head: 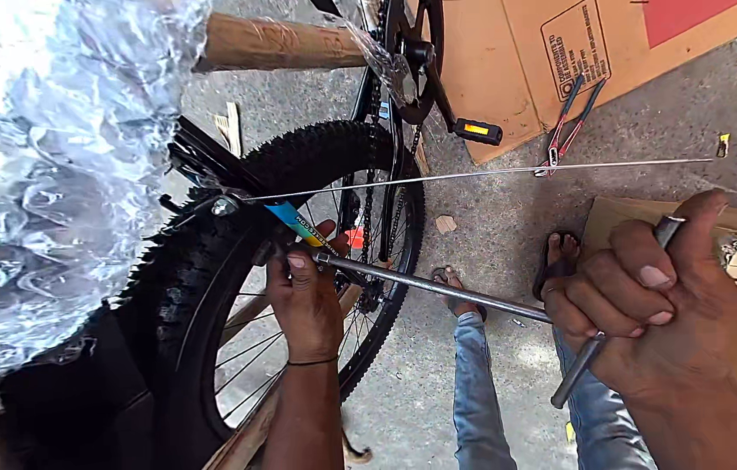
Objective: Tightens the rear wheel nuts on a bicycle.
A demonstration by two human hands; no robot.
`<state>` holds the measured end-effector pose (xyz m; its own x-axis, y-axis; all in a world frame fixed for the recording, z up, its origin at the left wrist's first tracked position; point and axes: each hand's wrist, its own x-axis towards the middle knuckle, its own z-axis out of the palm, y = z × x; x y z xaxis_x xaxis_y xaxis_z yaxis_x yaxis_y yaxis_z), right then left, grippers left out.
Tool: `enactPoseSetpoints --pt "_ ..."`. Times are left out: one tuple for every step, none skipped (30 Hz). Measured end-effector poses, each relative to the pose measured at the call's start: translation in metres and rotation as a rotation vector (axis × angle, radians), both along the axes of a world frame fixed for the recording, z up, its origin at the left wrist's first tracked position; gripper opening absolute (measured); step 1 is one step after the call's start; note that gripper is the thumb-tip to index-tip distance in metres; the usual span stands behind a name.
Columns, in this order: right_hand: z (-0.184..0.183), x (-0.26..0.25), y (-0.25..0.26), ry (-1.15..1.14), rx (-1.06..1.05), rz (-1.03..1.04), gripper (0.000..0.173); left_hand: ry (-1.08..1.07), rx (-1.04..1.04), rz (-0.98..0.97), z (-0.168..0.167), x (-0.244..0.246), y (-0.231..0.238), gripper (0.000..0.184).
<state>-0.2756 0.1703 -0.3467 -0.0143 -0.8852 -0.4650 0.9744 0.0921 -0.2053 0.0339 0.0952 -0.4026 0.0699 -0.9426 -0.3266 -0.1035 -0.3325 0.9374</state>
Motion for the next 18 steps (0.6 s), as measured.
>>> enactPoseSetpoints --pt "0.006 -0.002 -0.007 0.019 0.018 0.015 0.066 0.001 -0.001 0.005 -0.001 0.000 0.000 0.052" --pt "0.012 -0.004 -0.015 0.052 0.040 0.032 0.064 -0.011 -0.001 0.010 -0.002 -0.001 0.000 0.054" --pt "0.018 -0.006 -0.022 0.086 0.059 0.050 0.063 -0.028 0.002 0.014 -0.003 -0.002 0.001 0.054" --pt "0.022 -0.007 -0.029 0.117 0.080 0.056 0.062 -0.044 0.005 0.017 -0.003 -0.004 0.001 0.054" --pt "0.024 -0.007 -0.034 0.133 0.088 0.062 0.062 -0.054 0.009 0.021 -0.002 -0.005 0.000 0.053" --pt "0.023 -0.006 -0.033 0.134 0.082 0.066 0.063 -0.058 0.014 0.024 -0.001 -0.005 -0.001 0.054" --pt "0.021 -0.004 -0.029 0.133 0.070 0.066 0.064 -0.058 0.017 0.026 0.001 -0.005 -0.002 0.056" --pt "0.019 -0.002 -0.023 0.135 0.068 0.055 0.065 -0.056 0.017 0.021 0.002 -0.004 -0.002 0.059" --pt "0.016 0.000 -0.017 0.154 0.079 0.045 0.066 -0.047 0.021 0.004 0.002 -0.003 -0.002 0.062" --pt "0.014 0.002 -0.011 0.183 0.090 0.038 0.066 -0.024 0.031 -0.014 0.002 -0.001 -0.001 0.068" --pt "0.012 0.003 -0.006 0.198 0.102 0.030 0.067 0.006 0.047 -0.021 0.003 0.001 -0.001 0.074" --pt "0.010 0.004 -0.003 0.199 0.105 0.020 0.068 0.030 0.062 -0.008 0.004 0.001 -0.002 0.076" --pt "0.008 0.005 0.000 0.197 0.100 0.009 0.068 0.055 0.070 0.022 0.004 0.001 -0.005 0.073" --pt "0.006 0.006 0.001 0.197 0.098 -0.006 0.068 0.072 0.087 0.050 0.005 0.000 -0.006 0.071" --pt "0.006 0.008 0.002 0.205 0.106 -0.026 0.068 0.086 0.105 0.075 0.007 -0.001 -0.008 0.069" --pt "0.005 0.009 0.002 0.231 0.125 -0.050 0.064 0.085 0.117 0.099 0.007 -0.002 -0.009 0.068" --pt "0.006 0.011 0.001 0.291 0.164 -0.079 0.056 0.079 0.128 0.121 0.008 -0.003 -0.011 0.064" --pt "0.006 0.013 0.002 0.405 0.218 -0.112 0.043 0.068 0.148 0.149 0.011 -0.005 -0.013 0.060"
